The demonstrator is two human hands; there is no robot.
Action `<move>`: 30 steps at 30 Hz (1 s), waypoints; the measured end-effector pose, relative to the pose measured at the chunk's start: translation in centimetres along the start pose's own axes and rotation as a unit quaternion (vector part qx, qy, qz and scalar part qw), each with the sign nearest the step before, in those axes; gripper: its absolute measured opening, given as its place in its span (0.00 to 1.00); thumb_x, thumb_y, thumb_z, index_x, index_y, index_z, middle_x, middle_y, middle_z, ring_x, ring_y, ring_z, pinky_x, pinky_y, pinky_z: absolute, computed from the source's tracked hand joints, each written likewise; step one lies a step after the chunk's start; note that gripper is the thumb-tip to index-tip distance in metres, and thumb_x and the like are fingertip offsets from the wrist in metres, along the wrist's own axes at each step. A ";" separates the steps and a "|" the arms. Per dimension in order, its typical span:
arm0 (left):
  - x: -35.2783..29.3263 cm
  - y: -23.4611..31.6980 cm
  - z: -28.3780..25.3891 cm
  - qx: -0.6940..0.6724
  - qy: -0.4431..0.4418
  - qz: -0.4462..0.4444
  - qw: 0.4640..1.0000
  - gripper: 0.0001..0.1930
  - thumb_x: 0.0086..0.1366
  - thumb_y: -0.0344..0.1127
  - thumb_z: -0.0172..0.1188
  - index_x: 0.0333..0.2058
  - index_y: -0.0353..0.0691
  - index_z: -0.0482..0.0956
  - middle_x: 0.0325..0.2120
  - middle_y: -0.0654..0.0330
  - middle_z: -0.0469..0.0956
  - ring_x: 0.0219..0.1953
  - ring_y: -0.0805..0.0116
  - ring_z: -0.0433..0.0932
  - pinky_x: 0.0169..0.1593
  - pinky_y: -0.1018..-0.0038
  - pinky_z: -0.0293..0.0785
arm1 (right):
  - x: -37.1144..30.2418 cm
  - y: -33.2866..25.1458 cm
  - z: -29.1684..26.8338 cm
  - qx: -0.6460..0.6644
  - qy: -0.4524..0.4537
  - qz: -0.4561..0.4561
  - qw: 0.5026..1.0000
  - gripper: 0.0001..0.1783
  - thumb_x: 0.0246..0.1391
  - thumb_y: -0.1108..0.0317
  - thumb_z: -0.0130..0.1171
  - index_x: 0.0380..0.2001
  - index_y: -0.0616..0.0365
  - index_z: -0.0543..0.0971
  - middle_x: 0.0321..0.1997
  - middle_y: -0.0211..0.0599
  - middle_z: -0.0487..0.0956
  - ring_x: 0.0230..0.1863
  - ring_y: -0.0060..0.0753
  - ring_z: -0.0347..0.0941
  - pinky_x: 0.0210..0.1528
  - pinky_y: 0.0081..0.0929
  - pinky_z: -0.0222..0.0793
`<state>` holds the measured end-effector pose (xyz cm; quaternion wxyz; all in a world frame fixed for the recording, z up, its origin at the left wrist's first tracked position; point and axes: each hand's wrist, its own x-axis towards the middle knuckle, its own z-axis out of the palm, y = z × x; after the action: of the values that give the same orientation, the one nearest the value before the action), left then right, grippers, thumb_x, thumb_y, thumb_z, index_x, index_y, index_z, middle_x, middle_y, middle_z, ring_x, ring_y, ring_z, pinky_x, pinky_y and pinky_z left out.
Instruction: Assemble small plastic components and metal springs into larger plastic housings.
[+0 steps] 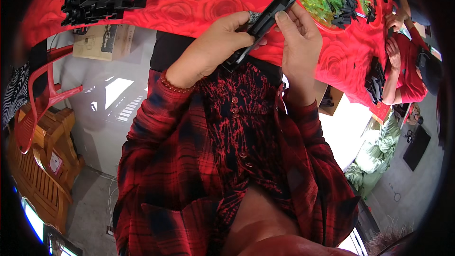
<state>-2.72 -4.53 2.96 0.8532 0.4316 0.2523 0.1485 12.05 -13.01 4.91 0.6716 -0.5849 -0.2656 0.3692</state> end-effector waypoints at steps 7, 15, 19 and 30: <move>-0.4 0.4 -0.9 0.071 -0.029 -0.042 0.996 0.18 0.64 0.25 0.52 0.52 0.32 0.76 0.42 0.61 0.80 0.42 0.75 0.79 0.48 0.79 0.72 | 0.3 -0.4 -0.1 -0.020 0.024 -0.030 0.999 0.23 0.60 0.79 0.60 0.58 0.73 0.71 0.46 0.39 0.80 0.46 0.24 0.77 0.52 0.22 0.74; 0.1 -1.6 0.3 0.119 0.024 -0.002 0.993 0.13 0.75 0.34 0.51 0.49 0.31 0.75 0.40 0.59 0.80 0.43 0.74 0.80 0.51 0.76 0.74 | 0.0 -0.7 0.2 -0.046 0.017 -0.042 0.998 0.23 0.60 0.79 0.59 0.58 0.73 0.69 0.45 0.40 0.80 0.43 0.23 0.77 0.47 0.20 0.74; 0.3 -2.1 0.6 0.102 0.041 0.000 0.994 0.13 0.76 0.36 0.52 0.47 0.30 0.75 0.37 0.60 0.80 0.40 0.75 0.80 0.46 0.78 0.75 | -0.3 -0.5 0.6 -0.035 0.019 -0.052 0.998 0.23 0.61 0.80 0.59 0.58 0.72 0.69 0.44 0.41 0.80 0.41 0.23 0.77 0.45 0.21 0.75; -0.1 -1.6 1.2 0.039 0.079 0.034 0.996 0.10 0.74 0.35 0.55 0.43 0.32 0.77 0.32 0.64 0.79 0.33 0.78 0.78 0.39 0.81 0.74 | -1.0 -1.1 0.8 -0.074 0.039 -0.074 0.994 0.20 0.60 0.77 0.60 0.54 0.71 0.73 0.48 0.41 0.80 0.47 0.24 0.76 0.53 0.23 0.71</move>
<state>-2.06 -6.27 2.30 0.8076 0.4599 0.3094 0.2014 11.05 -13.37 6.19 0.6616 -0.6257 -0.3084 0.2751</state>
